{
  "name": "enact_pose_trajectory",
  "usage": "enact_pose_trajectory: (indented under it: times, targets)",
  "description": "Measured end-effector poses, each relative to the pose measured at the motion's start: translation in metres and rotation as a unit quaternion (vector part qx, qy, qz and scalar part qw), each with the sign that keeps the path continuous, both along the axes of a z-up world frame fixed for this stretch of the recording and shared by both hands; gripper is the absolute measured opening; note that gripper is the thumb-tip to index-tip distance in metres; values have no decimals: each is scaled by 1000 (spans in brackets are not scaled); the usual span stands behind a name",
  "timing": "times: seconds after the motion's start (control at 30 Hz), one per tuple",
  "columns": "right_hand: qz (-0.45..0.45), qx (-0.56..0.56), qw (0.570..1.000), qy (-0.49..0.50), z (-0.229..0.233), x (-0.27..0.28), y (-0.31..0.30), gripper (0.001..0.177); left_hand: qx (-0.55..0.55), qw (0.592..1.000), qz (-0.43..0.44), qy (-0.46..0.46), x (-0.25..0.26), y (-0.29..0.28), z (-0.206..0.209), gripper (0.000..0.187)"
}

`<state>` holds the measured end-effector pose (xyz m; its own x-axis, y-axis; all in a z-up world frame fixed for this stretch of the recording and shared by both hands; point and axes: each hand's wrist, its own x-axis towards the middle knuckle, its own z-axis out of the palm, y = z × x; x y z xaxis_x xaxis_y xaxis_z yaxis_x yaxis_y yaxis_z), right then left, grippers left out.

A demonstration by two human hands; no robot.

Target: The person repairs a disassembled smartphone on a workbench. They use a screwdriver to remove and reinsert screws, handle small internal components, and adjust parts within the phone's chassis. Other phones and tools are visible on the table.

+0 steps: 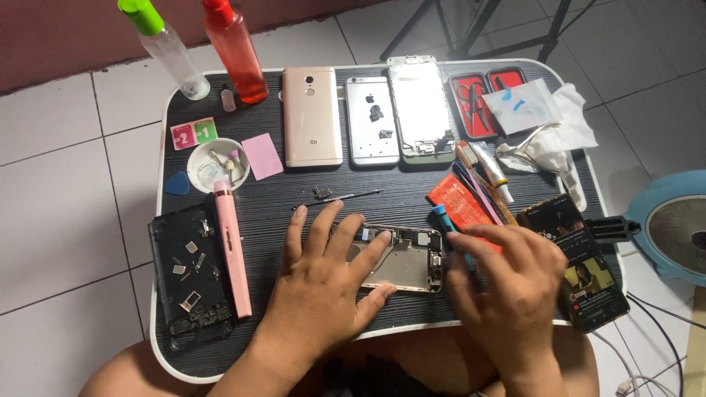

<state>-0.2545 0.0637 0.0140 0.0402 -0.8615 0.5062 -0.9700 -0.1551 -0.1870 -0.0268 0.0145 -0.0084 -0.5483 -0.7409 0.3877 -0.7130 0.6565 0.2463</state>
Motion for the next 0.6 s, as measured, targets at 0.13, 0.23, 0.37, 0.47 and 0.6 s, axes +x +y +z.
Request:
enact_pose_trajectory:
  times: [0.13, 0.23, 0.37, 0.47, 0.6]
  targets:
    - [64, 2, 998, 20, 0, 11, -5, 24, -9, 1000, 3, 2, -1, 0, 2, 51]
    - [85, 12, 996, -1, -5, 14, -5, 25, -5, 1000, 5, -6, -1, 0, 2, 52]
    - [68, -9, 998, 2, -1, 11, -3, 23, -11, 1000, 6, -4, -1, 0, 2, 53]
    - [34, -20, 999, 21, 2, -10, 2, 26, -10, 1000, 7, -4, -1, -1, 0, 53]
    - [-131, -4, 988, 76, -6, -63, 20, 39, 2, 1000, 7, -16, -1, 0, -2, 52]
